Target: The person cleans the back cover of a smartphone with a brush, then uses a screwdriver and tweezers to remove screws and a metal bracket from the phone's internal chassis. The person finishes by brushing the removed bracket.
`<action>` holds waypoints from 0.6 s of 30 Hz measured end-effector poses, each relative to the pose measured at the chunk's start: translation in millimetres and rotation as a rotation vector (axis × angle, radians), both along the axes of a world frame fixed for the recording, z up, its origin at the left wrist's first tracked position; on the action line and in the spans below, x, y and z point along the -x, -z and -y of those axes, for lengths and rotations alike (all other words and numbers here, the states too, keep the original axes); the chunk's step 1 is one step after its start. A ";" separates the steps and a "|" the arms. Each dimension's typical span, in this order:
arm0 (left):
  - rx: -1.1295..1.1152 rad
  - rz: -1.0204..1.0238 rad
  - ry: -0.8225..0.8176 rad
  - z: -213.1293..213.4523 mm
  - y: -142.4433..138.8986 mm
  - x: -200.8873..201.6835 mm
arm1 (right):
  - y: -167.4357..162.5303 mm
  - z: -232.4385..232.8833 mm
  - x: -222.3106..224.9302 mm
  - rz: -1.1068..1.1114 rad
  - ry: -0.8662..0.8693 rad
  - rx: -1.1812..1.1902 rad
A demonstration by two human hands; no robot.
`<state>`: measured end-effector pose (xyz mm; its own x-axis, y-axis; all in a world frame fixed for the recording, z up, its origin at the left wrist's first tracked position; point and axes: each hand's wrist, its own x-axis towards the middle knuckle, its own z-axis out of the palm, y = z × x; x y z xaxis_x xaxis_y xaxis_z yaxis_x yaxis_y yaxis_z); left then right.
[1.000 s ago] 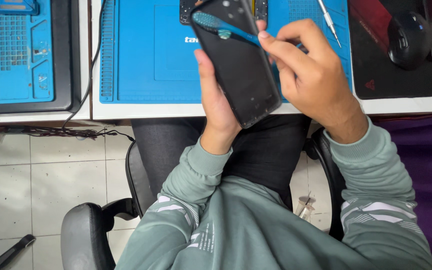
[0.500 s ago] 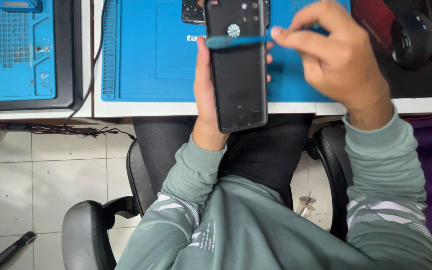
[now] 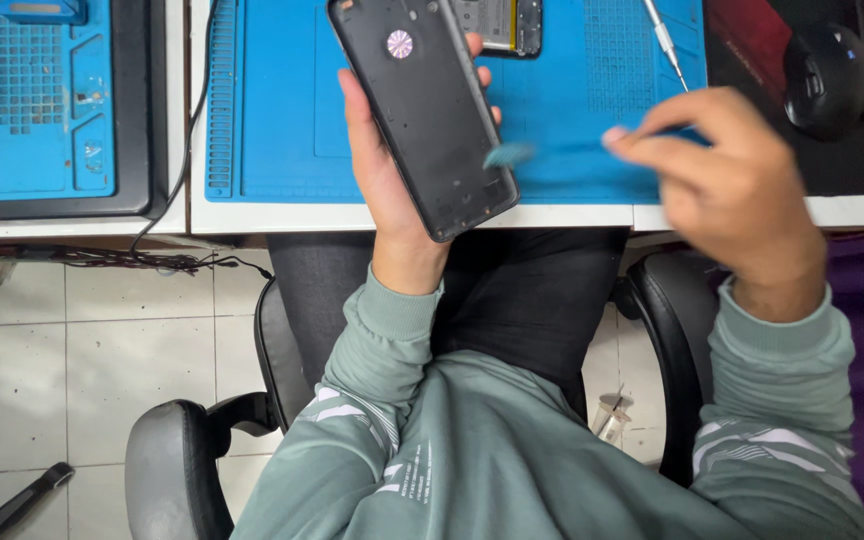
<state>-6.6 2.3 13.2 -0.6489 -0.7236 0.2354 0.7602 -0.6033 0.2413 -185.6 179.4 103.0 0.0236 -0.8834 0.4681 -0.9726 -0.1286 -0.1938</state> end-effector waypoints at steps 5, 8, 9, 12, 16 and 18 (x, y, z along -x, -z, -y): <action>0.084 0.003 0.002 0.7 -7.6 -8.7 | 20.3 -10.1 24.6 0.115 0.254 0.105; 0.246 0.105 -0.016 8.5 -10.0 -25.5 | 44.5 -7.4 38.6 0.088 0.290 0.066; 0.245 0.123 -0.011 11.4 -10.5 -31.2 | 51.5 -7.0 43.6 0.068 0.322 0.057; 0.326 0.249 -0.029 21.5 -13.0 -47.6 | 65.3 -7.5 55.9 0.025 0.401 0.025; 0.683 0.591 -0.085 43.3 -20.3 -70.6 | 63.1 -3.0 56.2 -0.017 0.398 0.021; 0.826 0.658 -0.040 49.1 -20.8 -75.7 | 53.4 0.6 46.7 0.070 0.257 0.002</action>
